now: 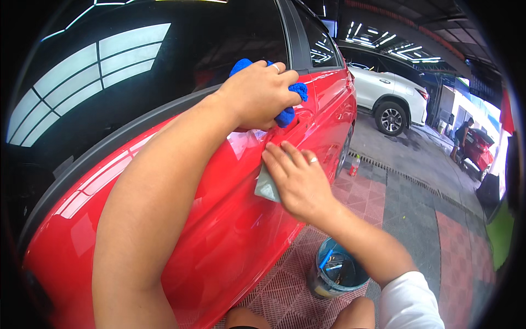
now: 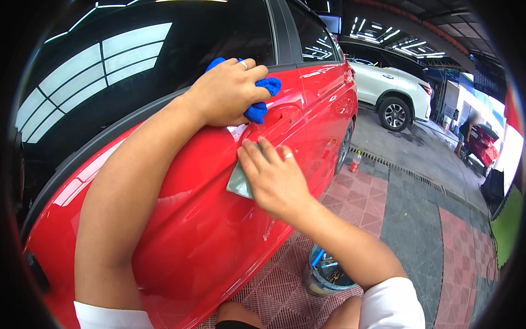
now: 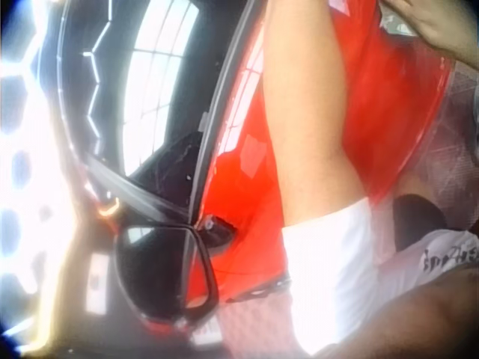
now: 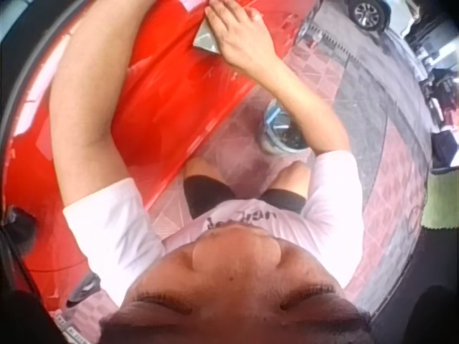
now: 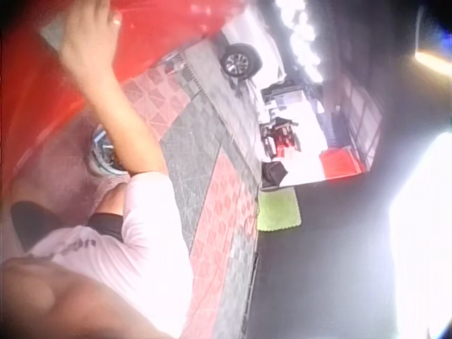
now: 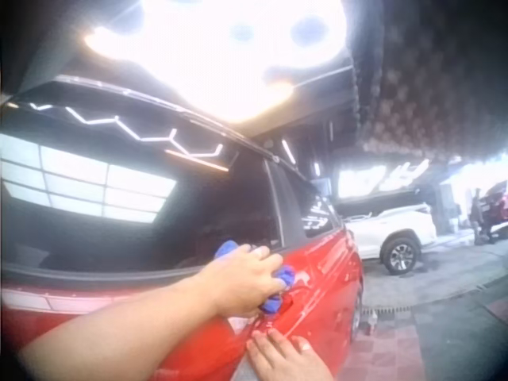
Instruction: The person applies a transparent protective film to the side door of a red car. They use a blue microfiber cloth to hold the film in place and a squeegee to smooth it out, removing air bubbles and ensuring adhesion. The person repeatedly dips the squeegee into a bucket of water to keep it wet during the process.
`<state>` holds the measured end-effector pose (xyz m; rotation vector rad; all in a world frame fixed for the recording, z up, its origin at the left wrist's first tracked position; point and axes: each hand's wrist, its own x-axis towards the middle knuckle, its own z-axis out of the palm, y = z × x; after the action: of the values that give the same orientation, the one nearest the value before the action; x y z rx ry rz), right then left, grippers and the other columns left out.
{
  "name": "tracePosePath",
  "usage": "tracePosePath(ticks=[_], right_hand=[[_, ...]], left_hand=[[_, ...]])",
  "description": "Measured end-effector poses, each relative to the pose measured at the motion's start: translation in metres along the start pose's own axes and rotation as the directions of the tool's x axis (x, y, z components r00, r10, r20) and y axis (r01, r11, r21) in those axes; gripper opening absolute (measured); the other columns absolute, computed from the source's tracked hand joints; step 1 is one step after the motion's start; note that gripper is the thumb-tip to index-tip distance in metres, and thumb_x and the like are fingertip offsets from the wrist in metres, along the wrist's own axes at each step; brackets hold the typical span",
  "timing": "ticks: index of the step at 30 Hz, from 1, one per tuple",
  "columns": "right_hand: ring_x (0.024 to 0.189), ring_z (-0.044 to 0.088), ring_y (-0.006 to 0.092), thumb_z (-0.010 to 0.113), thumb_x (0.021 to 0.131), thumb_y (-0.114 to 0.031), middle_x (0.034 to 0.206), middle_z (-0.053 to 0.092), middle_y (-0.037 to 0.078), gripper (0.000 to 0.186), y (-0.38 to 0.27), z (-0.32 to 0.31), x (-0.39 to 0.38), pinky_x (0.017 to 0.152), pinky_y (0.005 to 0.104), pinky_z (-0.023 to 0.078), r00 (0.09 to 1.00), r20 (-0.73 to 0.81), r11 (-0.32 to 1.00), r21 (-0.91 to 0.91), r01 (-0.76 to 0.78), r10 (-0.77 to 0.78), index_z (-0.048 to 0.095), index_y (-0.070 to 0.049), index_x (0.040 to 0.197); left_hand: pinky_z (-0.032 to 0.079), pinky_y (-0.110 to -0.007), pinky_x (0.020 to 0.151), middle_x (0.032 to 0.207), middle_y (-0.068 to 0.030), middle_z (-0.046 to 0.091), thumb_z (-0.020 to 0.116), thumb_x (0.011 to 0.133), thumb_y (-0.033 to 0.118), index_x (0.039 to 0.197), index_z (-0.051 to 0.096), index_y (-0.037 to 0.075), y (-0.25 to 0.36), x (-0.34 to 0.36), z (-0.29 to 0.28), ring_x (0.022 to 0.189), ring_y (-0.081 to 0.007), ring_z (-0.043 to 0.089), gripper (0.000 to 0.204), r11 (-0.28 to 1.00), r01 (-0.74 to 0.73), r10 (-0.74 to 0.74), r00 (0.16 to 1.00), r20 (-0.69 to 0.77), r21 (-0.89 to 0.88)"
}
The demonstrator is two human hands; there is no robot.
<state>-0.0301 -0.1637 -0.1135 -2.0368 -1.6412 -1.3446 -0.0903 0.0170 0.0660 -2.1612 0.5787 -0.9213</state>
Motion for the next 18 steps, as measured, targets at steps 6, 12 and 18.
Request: tracePosePath(ticks=[6, 12, 18], right_hand=[[0.154, 0.057, 0.0419, 0.068, 0.094, -0.006, 0.165, 0.062, 0.021, 0.067, 0.056, 0.007, 0.012, 0.119, 0.0605, 0.050, 0.964, 0.078, 0.965, 0.050, -0.259, 0.255, 0.060, -0.002, 0.160], [0.126, 0.071, 0.0539, 0.072, 0.100, -0.006, 0.134, 0.075, 0.032, 0.047, 0.105, 0.066, -0.147, 0.105, 0.0592, 0.059, 0.857, 0.265, 0.754, 0.408, -0.515, 0.442, 0.067, 0.001, 0.147], [0.097, 0.079, 0.0518, 0.085, 0.083, -0.010, 0.099, 0.080, 0.029, 0.037, 0.076, 0.159, -0.336, 0.089, 0.0585, 0.063, 0.568, 0.747, 0.697, 0.201, -0.689, 0.346, 0.071, -0.003, 0.116]], left_hand=[[0.060, -0.045, 0.100, 0.127, -0.0090, 0.074, 0.100, 0.073, 0.026, 0.116, 0.088, 0.020, 0.002, -0.001, 0.003, 0.123, -0.0309, 0.072, 0.044, 1.000, 0.004, -0.004, 1.000, -0.018, 0.000], [0.061, -0.045, 0.099, 0.129, -0.0088, 0.075, 0.099, 0.074, 0.022, 0.114, 0.088, 0.020, 0.001, -0.003, -0.001, 0.123, -0.0298, 0.072, 0.042, 0.998, 0.016, -0.016, 1.000, -0.007, 0.054], [0.061, -0.045, 0.097, 0.128, -0.0097, 0.076, 0.098, 0.073, 0.019, 0.109, 0.089, 0.018, 0.004, 0.006, 0.011, 0.120, -0.0302, 0.072, 0.038, 0.999, 0.007, -0.005, 0.998, -0.061, 0.031]])
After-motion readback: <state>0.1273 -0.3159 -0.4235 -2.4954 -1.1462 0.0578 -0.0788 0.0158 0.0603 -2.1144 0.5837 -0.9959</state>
